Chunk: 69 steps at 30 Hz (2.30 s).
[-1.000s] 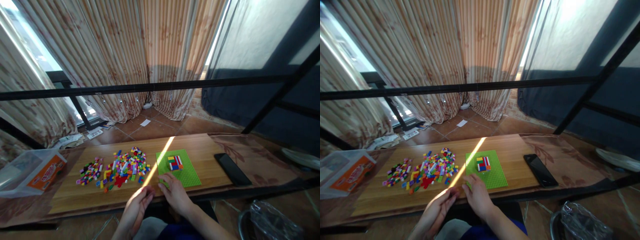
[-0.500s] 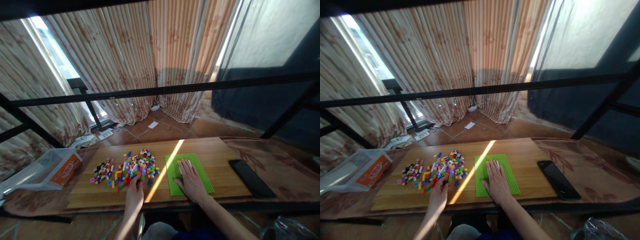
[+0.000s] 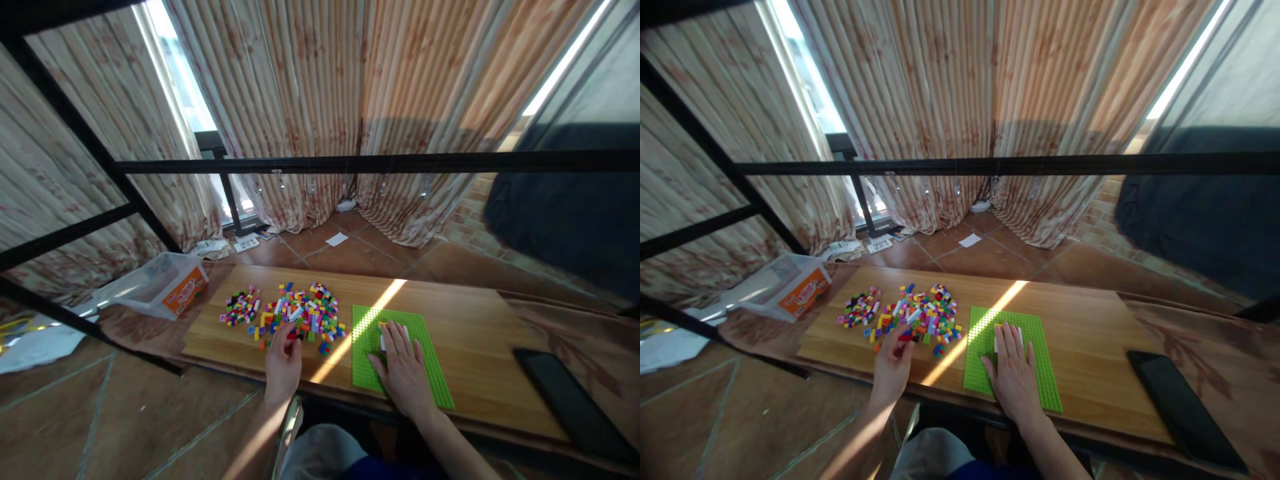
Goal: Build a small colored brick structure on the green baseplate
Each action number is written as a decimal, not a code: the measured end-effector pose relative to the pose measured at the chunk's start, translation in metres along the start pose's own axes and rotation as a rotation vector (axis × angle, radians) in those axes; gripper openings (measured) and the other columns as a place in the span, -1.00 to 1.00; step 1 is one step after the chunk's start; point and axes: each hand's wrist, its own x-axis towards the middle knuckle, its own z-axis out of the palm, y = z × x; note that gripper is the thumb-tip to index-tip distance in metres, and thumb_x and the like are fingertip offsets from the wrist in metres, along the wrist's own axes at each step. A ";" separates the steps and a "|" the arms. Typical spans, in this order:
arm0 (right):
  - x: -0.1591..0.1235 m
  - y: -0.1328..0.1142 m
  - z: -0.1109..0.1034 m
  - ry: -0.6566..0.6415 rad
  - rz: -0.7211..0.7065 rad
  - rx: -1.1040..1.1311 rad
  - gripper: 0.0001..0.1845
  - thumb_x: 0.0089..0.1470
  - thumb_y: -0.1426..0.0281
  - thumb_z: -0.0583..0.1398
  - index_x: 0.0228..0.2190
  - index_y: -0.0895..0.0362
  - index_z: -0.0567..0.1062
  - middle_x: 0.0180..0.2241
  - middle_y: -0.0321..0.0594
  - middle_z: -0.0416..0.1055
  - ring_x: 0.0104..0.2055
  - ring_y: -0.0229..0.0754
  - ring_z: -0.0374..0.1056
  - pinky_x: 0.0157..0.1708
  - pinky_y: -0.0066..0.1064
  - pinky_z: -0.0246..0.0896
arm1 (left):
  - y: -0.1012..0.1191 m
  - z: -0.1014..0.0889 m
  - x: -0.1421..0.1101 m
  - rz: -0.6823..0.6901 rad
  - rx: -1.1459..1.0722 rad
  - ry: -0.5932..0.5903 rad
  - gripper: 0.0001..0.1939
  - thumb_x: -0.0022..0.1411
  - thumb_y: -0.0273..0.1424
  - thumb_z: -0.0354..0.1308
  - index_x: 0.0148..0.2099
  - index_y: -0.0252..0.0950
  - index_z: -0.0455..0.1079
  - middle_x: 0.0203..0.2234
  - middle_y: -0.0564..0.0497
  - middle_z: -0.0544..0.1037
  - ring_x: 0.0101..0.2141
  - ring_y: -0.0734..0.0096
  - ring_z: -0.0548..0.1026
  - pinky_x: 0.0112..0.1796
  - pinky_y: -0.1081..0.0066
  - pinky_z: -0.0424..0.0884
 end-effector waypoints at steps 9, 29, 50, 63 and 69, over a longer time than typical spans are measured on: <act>-0.002 0.003 -0.001 0.034 -0.001 0.068 -0.34 0.21 0.17 0.01 0.25 0.19 0.08 0.25 0.07 0.11 0.32 0.11 -0.08 0.17 0.04 -0.06 | -0.028 -0.024 0.022 0.098 0.527 0.313 -0.52 0.21 -0.32 0.07 0.13 -0.42 0.20 0.10 -0.38 0.28 0.16 -0.09 0.23 0.10 -0.06 0.21; 0.001 0.002 -0.008 0.022 -0.013 0.090 -0.37 0.22 0.19 0.04 0.22 0.23 0.11 0.25 0.09 0.09 0.33 0.11 -0.11 0.15 -0.01 0.01 | 0.018 0.058 0.037 0.314 0.430 0.103 -0.59 0.25 -0.37 0.04 0.13 -0.40 0.24 0.08 -0.31 0.32 0.14 0.11 0.24 0.13 0.12 0.21; 0.003 0.002 -0.009 0.018 0.018 0.135 -0.41 0.20 0.20 0.03 0.20 0.17 0.18 0.23 0.04 0.15 0.31 0.11 -0.06 0.11 -0.01 0.03 | 0.059 0.049 0.086 -0.005 0.243 -0.341 -0.67 0.24 -0.47 -0.03 0.02 -0.32 0.40 -0.20 -0.08 0.59 -0.25 0.40 0.55 -0.18 0.39 0.46; 0.052 -0.098 -0.079 -0.253 0.463 1.579 -0.59 0.08 0.04 0.15 -0.30 0.15 0.48 -0.50 -0.29 0.43 -0.57 -0.33 0.22 -0.57 -0.46 0.13 | 0.087 0.003 0.002 0.312 0.030 -0.257 -0.68 0.21 -0.42 0.12 0.03 -0.18 0.40 -0.10 -0.05 0.53 -0.07 0.28 0.48 0.00 0.27 0.39; 0.054 -0.104 -0.089 -0.239 0.532 1.709 -0.67 -0.13 0.16 0.33 -0.39 0.14 0.47 -0.61 -0.39 0.35 -0.60 -0.36 0.19 -0.56 -0.47 0.16 | 0.092 -0.002 -0.008 0.429 0.102 -0.230 -0.64 0.15 -0.52 0.12 0.00 -0.18 0.41 -0.10 -0.05 0.52 -0.05 0.27 0.46 0.02 0.26 0.38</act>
